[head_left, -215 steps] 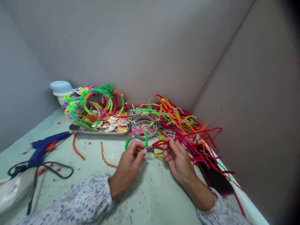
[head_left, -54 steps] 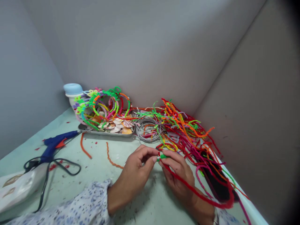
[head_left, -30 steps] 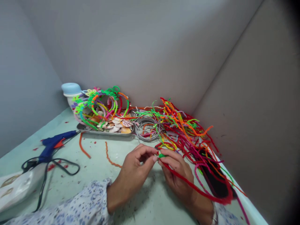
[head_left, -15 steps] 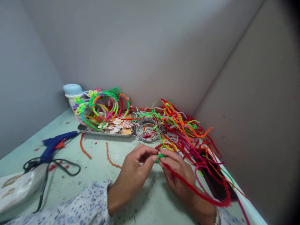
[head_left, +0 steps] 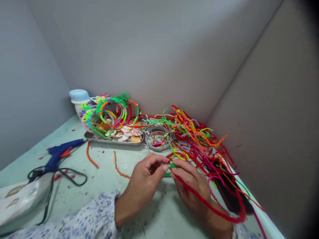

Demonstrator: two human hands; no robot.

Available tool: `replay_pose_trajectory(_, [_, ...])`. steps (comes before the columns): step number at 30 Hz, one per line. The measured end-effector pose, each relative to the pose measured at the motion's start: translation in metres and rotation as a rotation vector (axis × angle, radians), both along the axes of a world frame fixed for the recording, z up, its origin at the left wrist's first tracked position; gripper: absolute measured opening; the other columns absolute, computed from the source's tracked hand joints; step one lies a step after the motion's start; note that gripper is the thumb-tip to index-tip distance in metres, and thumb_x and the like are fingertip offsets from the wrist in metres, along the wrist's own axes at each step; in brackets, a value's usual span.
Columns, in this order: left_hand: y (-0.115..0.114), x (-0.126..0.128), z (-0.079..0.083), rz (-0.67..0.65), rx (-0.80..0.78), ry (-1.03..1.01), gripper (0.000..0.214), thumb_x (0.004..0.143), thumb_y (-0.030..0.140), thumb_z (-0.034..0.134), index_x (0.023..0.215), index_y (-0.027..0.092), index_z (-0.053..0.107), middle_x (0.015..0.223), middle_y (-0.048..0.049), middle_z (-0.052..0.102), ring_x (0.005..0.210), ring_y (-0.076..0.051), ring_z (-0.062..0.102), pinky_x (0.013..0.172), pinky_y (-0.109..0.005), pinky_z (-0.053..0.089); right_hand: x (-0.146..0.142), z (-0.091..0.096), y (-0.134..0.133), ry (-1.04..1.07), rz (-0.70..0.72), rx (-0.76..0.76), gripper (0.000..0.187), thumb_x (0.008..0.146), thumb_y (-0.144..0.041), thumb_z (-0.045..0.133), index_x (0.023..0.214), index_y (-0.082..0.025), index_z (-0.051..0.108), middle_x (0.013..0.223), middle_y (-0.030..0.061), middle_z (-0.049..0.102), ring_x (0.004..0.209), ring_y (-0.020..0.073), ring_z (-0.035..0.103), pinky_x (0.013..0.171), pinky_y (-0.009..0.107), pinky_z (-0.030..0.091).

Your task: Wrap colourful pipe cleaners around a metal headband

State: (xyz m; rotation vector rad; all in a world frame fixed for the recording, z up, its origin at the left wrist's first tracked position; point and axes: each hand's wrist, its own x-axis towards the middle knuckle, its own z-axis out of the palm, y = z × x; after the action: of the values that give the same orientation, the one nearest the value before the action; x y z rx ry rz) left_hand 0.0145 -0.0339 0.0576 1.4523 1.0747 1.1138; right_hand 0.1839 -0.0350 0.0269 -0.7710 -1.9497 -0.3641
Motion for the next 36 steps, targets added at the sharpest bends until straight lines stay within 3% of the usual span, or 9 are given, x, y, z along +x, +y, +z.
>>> replay_pose_trajectory(36, [0.0034, 0.0009, 0.0009, -0.039, -0.193, -0.172, 0.022, 0.076, 0.03, 0.066, 0.092, 0.015, 0.068, 0.091, -0.0066, 0.07, 0.081, -0.017, 0.063, 0.074, -0.031, 0.051, 0.0006, 0.0024, -0.0016, -0.028, 0.041, -0.05, 0.026, 0.084, -0.009, 0.056, 0.108, -0.02, 0.055, 0.112, 0.014, 0.066, 0.101, 0.019, 0.066, 0.077, 0.029, 0.057])
